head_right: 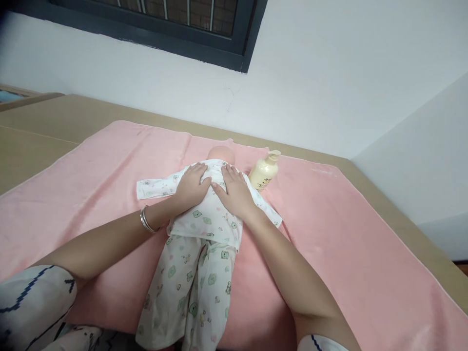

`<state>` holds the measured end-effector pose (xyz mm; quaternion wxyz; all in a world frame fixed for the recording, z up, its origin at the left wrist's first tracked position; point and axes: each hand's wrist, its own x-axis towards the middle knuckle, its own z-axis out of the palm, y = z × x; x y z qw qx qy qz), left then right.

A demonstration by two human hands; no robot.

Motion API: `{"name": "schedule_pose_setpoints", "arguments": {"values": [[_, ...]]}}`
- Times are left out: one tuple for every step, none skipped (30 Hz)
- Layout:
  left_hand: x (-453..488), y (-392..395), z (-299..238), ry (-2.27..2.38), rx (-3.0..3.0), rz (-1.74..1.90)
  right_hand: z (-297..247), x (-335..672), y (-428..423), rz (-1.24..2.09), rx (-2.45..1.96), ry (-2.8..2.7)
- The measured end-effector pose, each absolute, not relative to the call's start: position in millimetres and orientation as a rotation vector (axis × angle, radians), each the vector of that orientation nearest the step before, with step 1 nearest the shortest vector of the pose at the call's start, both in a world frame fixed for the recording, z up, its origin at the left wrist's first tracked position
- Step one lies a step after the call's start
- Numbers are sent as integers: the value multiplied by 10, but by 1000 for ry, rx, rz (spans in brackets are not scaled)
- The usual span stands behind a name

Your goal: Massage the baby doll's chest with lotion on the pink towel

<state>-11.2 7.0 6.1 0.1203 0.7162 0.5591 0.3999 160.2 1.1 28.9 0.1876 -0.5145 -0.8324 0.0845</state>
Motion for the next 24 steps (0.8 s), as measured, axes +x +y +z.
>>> {"name": "schedule_pose_setpoints", "arguments": {"values": [[-111, 74, 61, 1642, 2107, 1145, 297, 1562, -40, 197, -1507, -2313], [-110, 76, 61, 1647, 2124, 1124, 307, 1512, -107, 151, -1566, -2282], [-108, 76, 59, 1655, 2140, 1104, 318, 1457, -181, 109, -1613, -2257], [-106, 75, 57, 1665, 2155, 1088, 331, 1404, -255, 76, -1645, -2243], [-104, 72, 55, 1677, 2168, 1076, 344, 1360, -318, 55, -1663, -2239], [-101, 66, 55, 1688, 2182, 1070, 356, 1330, -364, 49, -1673, -2243], [-98, 58, 56, 1696, 2198, 1069, 365, 1318, -386, 57, -1675, -2254], [-95, 46, 60, 1703, 2217, 1072, 372, 1325, -380, 80, -1669, -2268], [-91, 29, 65, 1705, 2242, 1073, 374, 1351, -347, 112, -1656, -2281], [-86, 8, 71, 1707, 2269, 1070, 373, 1393, -291, 150, -1631, -2295], [-79, -17, 78, 1708, 2297, 1062, 368, 1445, -219, 193, -1589, -2313], [-72, -45, 86, 1704, 2325, 1053, 361, 1501, -141, 236, -1533, -2333], [-64, -72, 93, 1695, 2351, 1046, 354, 1554, -66, 274, -1470, -2351], [-56, -96, 102, 1679, 2370, 1043, 347, 1597, -4, 307, -1412, -2365], [-51, -114, 112, 1659, 2382, 1044, 342, 1622, 37, 327, -1369, -2372], [-50, -123, 125, 1644, 2383, 1050, 339, 1628, 54, 329, -1351, -2367], [-54, -119, 140, 1634, 2378, 1052, 338, 1612, 42, 309, -1362, -2347], [-65, -103, 159, 1633, 2368, 1044, 340, 1577, 6, 270, -1395, -2319], [-82, -74, 181, 1639, 2357, 1024, 342, 1529, -52, 218, -1440, -2286], [-104, -35, 204, 1647, 2346, 988, 346, 1474, -123, 160, -1483, -2256], [-130, 11, 225, 1650, 2334, 942, 350, 1420, -197, 107, -1515, -2235], [-155, 58, 243, 1643, 2324, 894, 355, 1373, -266, 66, -1533, -2229], [-177, 101, 254, 1628, 2320, 853, 360, 1338, -320, 38, -1539, -2234], [-192, 134, 256, 1613, 2321, 829, 364, 1318, -352, 25, -1538, -2247]]}}
